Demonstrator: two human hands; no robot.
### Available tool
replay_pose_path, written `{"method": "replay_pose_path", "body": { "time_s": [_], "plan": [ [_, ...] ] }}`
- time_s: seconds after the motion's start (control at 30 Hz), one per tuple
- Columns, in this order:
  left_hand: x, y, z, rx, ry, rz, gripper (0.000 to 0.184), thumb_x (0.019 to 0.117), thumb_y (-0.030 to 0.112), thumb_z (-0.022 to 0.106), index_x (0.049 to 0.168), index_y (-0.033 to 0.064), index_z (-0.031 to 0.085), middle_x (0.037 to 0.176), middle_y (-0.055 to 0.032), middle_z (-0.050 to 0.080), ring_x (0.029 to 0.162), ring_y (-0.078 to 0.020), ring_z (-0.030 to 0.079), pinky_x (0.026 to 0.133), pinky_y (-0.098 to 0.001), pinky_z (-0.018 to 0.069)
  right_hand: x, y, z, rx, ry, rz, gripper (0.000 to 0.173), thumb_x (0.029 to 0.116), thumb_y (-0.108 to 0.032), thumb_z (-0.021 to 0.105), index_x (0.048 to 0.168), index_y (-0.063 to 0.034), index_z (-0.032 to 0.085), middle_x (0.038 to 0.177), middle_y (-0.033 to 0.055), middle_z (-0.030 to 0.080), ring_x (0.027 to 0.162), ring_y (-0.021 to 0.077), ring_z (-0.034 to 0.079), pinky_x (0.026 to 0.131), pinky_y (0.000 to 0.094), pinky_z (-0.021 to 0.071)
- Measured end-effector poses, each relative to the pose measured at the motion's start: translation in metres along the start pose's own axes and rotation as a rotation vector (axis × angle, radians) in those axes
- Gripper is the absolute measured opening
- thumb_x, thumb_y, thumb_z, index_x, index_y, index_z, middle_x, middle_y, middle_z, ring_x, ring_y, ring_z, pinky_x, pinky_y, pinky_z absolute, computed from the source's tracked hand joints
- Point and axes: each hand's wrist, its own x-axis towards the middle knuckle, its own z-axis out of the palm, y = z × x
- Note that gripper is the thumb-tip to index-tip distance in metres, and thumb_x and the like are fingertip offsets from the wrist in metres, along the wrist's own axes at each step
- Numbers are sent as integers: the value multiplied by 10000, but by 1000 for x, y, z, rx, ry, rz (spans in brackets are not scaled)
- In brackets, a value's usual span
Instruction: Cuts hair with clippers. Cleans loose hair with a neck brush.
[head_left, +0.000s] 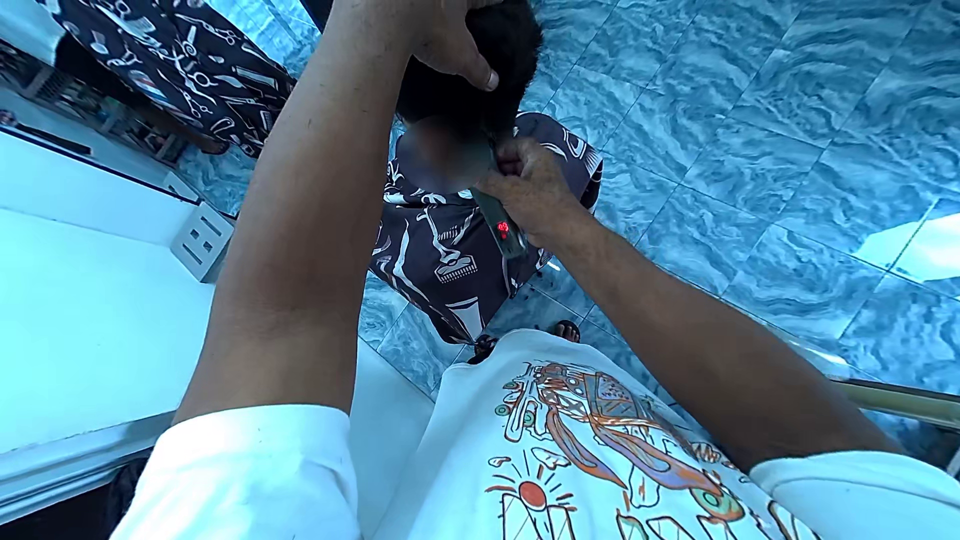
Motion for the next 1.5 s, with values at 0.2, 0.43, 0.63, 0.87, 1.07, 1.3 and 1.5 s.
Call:
{"method": "replay_pose_path", "body": {
  "time_s": [0.2, 0.43, 0.63, 0.87, 1.07, 1.3, 1.5],
  "plan": [
    [1, -1, -1, 18, -9, 27, 724, 919, 453, 748, 1558, 252, 473, 1437, -165, 587, 1329, -338, 547, 1093, -606, 400, 1, -6, 0, 91, -3, -12, 424, 913, -157, 761, 1241, 19, 557, 1031, 140, 676, 878, 210, 706, 783, 383, 626],
    [-3, 4, -4, 9, -42, -5, 763, 930, 450, 739, 1594, 273, 409, 1465, -155, 566, 1332, -326, 543, 1092, -593, 403, -2, 0, -1, 66, 32, 181, 299, 908, -154, 764, 1101, 29, 628, 912, 144, 699, 772, 226, 711, 700, 402, 625],
    [-1, 2, -1, -7, -26, 1, 665, 929, 440, 750, 1521, 254, 511, 1406, -172, 601, 1312, -336, 560, 1077, -601, 412, 0, -22, 1, 159, -46, -19, 370, 940, -165, 743, 1219, 14, 578, 999, 136, 688, 852, 213, 715, 764, 379, 634],
    [0, 1, 0, 0, -27, -17, 653, 933, 455, 739, 1507, 225, 529, 1384, -175, 615, 1297, -337, 570, 1077, -595, 414, -2, -22, 2, 191, -26, 7, 364, 945, -166, 729, 1216, 32, 590, 1004, 145, 693, 855, 228, 715, 763, 404, 633],
    [-6, 1, -5, -15, -18, 14, 634, 929, 455, 744, 1498, 261, 544, 1393, -145, 619, 1294, -315, 579, 1078, -591, 421, -9, -8, 2, 123, -14, 178, 271, 942, -185, 736, 1090, 21, 641, 928, 145, 703, 789, 231, 711, 712, 407, 622],
    [10, -13, 2, -38, -16, -55, 662, 881, 572, 741, 1291, 58, 661, 1207, -186, 685, 1159, -305, 641, 1030, -557, 458, -5, -35, 1, 266, -48, 85, 310, 978, -192, 703, 1183, 20, 607, 981, 157, 696, 812, 260, 719, 710, 443, 643],
    [4, -6, -1, -13, -28, -76, 676, 906, 546, 726, 1363, 61, 615, 1280, -207, 656, 1232, -335, 606, 1065, -585, 424, -7, -19, -7, 294, -48, 166, 286, 991, -194, 679, 1163, 24, 611, 985, 170, 699, 820, 283, 720, 716, 480, 639]
  ]
}}
